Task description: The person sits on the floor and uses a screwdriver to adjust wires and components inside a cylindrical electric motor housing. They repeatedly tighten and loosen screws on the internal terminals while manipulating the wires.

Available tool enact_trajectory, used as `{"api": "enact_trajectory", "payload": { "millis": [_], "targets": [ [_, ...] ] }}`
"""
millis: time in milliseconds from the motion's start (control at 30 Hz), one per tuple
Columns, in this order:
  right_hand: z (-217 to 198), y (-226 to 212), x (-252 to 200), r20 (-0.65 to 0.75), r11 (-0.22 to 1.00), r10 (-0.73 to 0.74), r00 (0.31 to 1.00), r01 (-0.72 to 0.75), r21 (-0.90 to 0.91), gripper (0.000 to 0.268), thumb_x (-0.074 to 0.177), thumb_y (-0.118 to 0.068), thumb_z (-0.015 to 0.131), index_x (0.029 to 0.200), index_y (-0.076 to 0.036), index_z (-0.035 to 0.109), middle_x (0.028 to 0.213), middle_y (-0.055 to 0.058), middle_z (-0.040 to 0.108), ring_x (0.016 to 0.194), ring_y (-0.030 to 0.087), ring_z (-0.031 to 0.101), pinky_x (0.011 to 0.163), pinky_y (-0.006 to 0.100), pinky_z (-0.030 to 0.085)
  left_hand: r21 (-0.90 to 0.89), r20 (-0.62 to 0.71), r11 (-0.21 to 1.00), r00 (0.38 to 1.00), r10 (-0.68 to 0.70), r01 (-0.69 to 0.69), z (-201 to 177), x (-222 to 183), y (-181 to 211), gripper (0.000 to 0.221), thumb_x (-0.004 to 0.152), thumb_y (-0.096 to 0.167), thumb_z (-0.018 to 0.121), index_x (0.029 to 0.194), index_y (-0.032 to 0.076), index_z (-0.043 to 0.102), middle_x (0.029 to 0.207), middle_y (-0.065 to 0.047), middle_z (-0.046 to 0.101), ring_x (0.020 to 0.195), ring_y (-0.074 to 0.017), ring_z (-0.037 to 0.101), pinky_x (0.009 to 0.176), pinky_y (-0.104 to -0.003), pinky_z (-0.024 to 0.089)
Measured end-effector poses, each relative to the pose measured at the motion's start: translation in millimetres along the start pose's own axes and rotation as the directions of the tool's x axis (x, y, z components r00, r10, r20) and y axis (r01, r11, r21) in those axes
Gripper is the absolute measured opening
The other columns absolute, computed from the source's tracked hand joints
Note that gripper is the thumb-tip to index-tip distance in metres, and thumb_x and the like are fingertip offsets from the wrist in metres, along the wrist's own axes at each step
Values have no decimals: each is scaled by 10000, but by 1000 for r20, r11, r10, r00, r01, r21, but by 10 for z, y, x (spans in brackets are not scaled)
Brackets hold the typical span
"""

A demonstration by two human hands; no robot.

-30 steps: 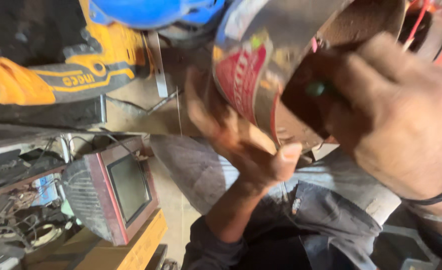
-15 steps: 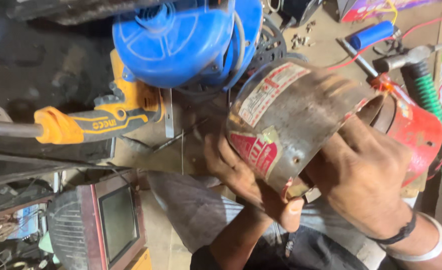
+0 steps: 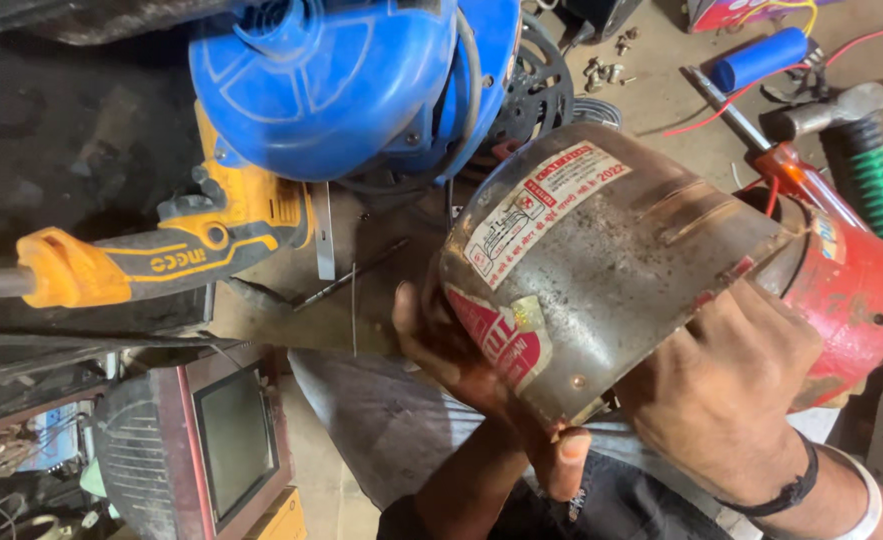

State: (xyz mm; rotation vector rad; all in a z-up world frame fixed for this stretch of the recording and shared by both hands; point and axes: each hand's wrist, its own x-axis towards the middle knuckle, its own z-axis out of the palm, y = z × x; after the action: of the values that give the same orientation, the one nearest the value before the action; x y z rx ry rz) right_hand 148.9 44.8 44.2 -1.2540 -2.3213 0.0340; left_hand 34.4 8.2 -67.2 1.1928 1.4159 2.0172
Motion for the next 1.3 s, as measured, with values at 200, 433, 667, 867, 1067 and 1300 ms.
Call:
{"api": "enact_trajectory", "payload": {
  "millis": [200,433,667,867,1067,1300],
  "targets": [
    [67,57,-91,-41,999,-1,999,2,40,320,616,-104,726,911,13,688,889,126,612,731,341,608,622,464,464,8,-24,1000,999,21,-21,16,66,71,858,840,550,560,1562,140,342,1518,-103,416,1356,-211,467,1155,-371,441],
    [53,74,-118,3,1000,-9,1000,9,13,252,866,-141,797,1049,-10,685,1023,114,651,896,361,664,750,475,506,10,-27,999,999,32,-31,-8,66,122,928,828,593,557,1604,157,293,1550,-117,377,1384,-223,450,1167,-378,443],
    [101,55,-121,-38,974,120,992,-110,197,523,919,-105,793,1308,131,534,1302,235,591,1160,386,632,953,488,508,-12,2,999,999,47,-47,-14,77,97,999,816,635,554,1646,174,244,1583,-132,338,1412,-236,433,1180,-386,444],
    [106,133,-118,10,897,210,978,-197,396,402,1028,-132,734,1343,58,572,1344,134,629,1232,285,662,1005,377,501,-38,-4,998,999,45,-45,-10,87,98,1059,806,672,552,1681,189,202,1611,-144,304,1436,-246,418,1191,-392,445],
    [99,106,-126,23,956,148,989,-149,252,374,1000,-146,744,1287,44,599,1285,140,641,1185,321,659,984,418,498,-45,22,996,997,78,-77,-21,118,90,1117,794,680,555,1716,207,137,1629,-144,292,1451,-241,416,1208,-382,441],
    [72,80,-117,13,987,111,994,-112,114,342,967,-163,756,1222,26,631,1216,147,654,1130,363,655,959,466,494,-30,46,1000,999,-6,7,-83,190,199,1223,772,786,562,1603,16,101,1556,-254,312,1380,-339,440,1179,-461,415]
  ]
}}
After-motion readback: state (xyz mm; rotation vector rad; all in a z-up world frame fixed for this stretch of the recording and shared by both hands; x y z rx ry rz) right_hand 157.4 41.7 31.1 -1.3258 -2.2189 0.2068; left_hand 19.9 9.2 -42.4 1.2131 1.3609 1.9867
